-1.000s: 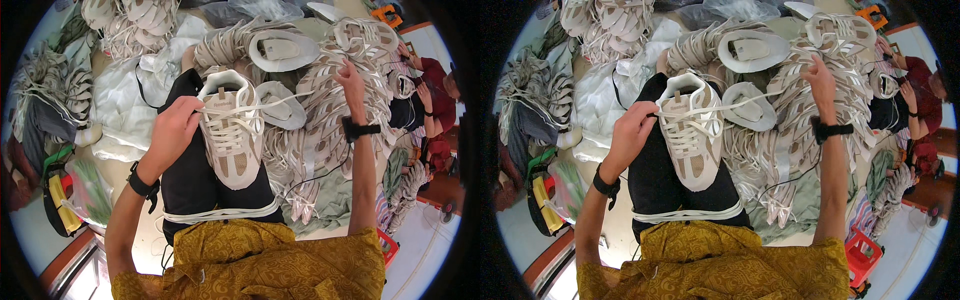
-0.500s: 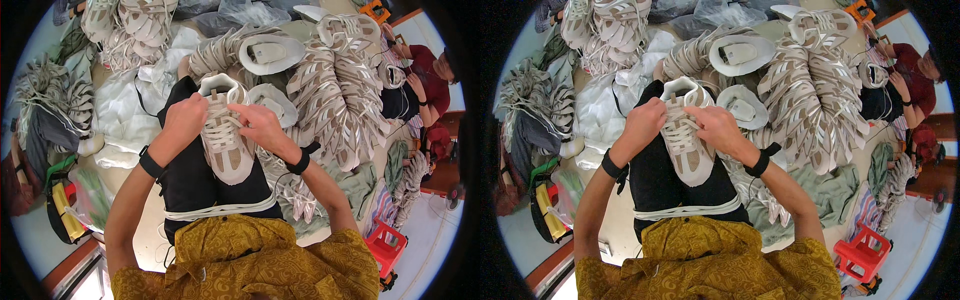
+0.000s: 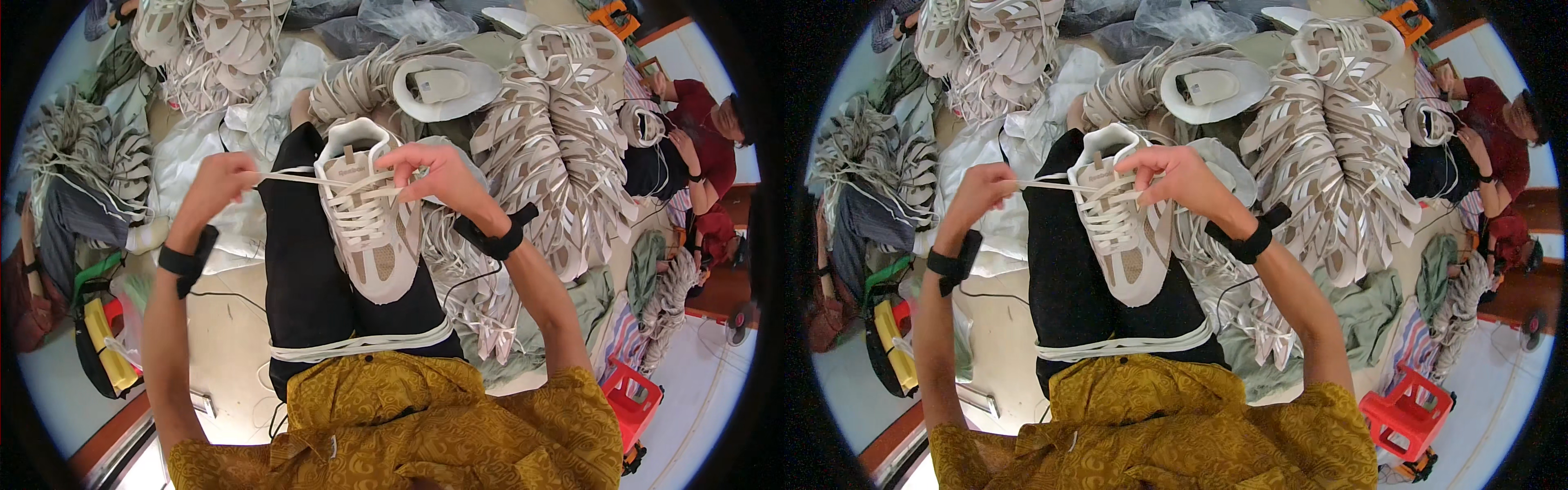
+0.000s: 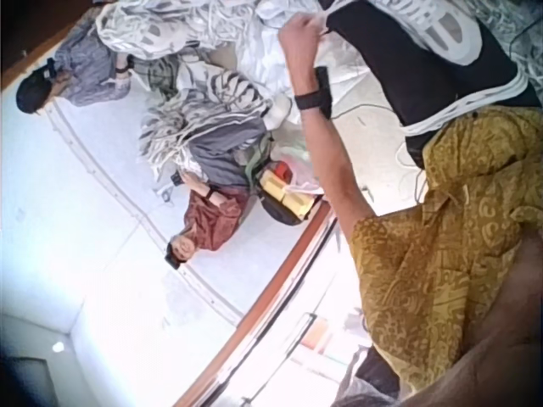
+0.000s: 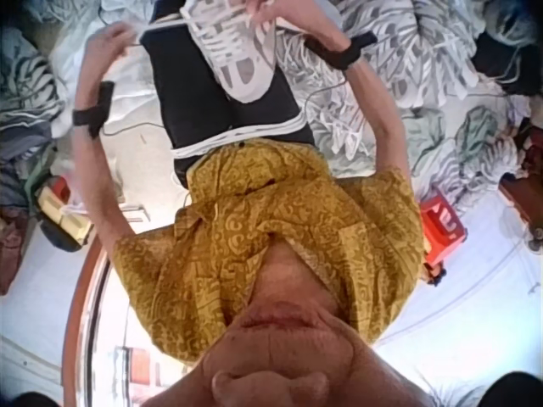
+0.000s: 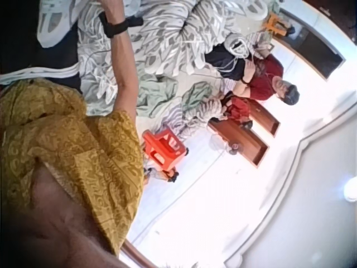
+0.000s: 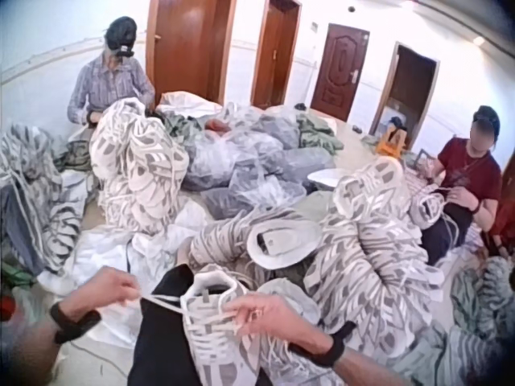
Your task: Threading and tying laces on a shoe upper.
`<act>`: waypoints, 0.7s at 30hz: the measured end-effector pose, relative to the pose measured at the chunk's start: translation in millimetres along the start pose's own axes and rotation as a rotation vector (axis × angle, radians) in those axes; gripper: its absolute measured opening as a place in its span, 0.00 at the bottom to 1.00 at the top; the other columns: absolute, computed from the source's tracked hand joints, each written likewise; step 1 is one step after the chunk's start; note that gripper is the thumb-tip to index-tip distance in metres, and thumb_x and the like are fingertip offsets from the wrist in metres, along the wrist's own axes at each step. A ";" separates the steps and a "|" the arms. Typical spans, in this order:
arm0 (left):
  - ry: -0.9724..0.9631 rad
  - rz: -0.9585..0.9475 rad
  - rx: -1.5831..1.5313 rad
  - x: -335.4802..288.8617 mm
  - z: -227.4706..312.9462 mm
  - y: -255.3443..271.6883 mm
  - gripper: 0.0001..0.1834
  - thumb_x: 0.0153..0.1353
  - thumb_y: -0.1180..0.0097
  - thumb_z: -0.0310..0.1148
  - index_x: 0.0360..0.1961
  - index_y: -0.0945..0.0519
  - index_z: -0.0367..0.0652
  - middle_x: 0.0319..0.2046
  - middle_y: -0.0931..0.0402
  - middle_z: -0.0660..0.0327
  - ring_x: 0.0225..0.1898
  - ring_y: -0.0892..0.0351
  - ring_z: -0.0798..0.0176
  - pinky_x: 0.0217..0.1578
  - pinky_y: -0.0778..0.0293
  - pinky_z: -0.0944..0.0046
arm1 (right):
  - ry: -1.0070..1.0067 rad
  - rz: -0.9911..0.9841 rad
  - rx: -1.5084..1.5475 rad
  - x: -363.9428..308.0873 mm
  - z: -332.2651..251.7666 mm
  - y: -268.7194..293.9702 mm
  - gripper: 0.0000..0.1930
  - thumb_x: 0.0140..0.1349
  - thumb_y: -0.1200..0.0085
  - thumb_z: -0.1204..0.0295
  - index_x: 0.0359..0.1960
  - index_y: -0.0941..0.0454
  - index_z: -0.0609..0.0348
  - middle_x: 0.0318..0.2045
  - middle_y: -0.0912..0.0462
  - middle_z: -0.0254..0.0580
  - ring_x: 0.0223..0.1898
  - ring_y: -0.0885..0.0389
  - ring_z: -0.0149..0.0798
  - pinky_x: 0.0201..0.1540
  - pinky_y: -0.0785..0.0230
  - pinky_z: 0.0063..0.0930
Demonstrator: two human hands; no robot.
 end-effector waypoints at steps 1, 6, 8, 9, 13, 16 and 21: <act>0.023 0.020 -0.003 -1.2 -15.9 12.5 0.06 0.50 0.48 0.29 0.21 0.25 0.39 0.15 0.32 0.69 0.15 0.34 0.77 0.15 0.37 0.75 | 0.000 0.001 0.004 2.4 4.3 -0.4 0.21 0.40 0.45 0.84 0.41 0.22 0.59 0.22 0.25 0.30 0.25 0.29 0.21 0.29 0.37 0.15; 0.188 0.156 -0.046 -18.7 -71.0 54.2 0.05 0.49 0.49 0.29 0.23 0.24 0.39 0.15 0.31 0.67 0.13 0.33 0.75 0.14 0.38 0.74 | -0.022 0.113 -0.011 1.8 24.3 -2.6 0.19 0.41 0.46 0.84 0.41 0.23 0.63 0.22 0.24 0.30 0.24 0.30 0.21 0.28 0.37 0.15; 0.219 0.160 -0.021 -21.0 -73.4 49.3 0.05 0.49 0.49 0.29 0.23 0.24 0.38 0.15 0.31 0.67 0.13 0.33 0.75 0.15 0.38 0.73 | -0.054 0.161 -0.014 -3.3 31.2 2.5 0.20 0.42 0.46 0.84 0.41 0.23 0.62 0.22 0.25 0.29 0.24 0.30 0.21 0.29 0.38 0.15; 0.246 0.169 0.009 -20.0 -73.0 48.9 0.05 0.49 0.49 0.28 0.24 0.25 0.38 0.15 0.30 0.67 0.13 0.33 0.74 0.15 0.37 0.73 | -0.076 0.210 -0.018 -4.8 38.0 8.1 0.20 0.42 0.46 0.84 0.42 0.23 0.61 0.22 0.25 0.29 0.25 0.30 0.21 0.30 0.38 0.14; 0.100 0.229 0.124 -9.3 -79.8 57.4 0.05 0.49 0.50 0.27 0.26 0.24 0.37 0.17 0.28 0.65 0.16 0.31 0.73 0.18 0.36 0.72 | -0.132 0.341 -0.223 -27.7 57.4 30.9 0.20 0.42 0.45 0.82 0.43 0.25 0.62 0.21 0.25 0.28 0.24 0.30 0.23 0.31 0.37 0.16; -0.309 0.404 0.559 -5.0 -79.6 56.8 0.11 0.50 0.50 0.27 0.35 0.25 0.38 0.26 0.24 0.60 0.21 0.30 0.72 0.21 0.33 0.71 | -0.225 0.345 -0.213 -31.8 74.2 36.0 0.22 0.42 0.45 0.82 0.45 0.26 0.61 0.21 0.25 0.28 0.24 0.30 0.23 0.29 0.37 0.16; -0.099 0.204 -0.077 -18.7 -3.2 -5.8 0.22 0.52 0.49 0.31 0.50 0.31 0.42 0.42 0.26 0.59 0.24 0.28 0.70 0.26 0.30 0.68 | -0.230 0.304 -0.349 -13.5 93.2 28.3 0.21 0.39 0.45 0.77 0.41 0.25 0.62 0.16 0.24 0.36 0.19 0.27 0.28 0.25 0.34 0.21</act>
Point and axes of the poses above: each hand's wrist, its own x-axis towards the middle knuckle, its own y-axis out of the back of the hand, z = x × y, the point moved 1 cm from there along x, towards the middle knuckle
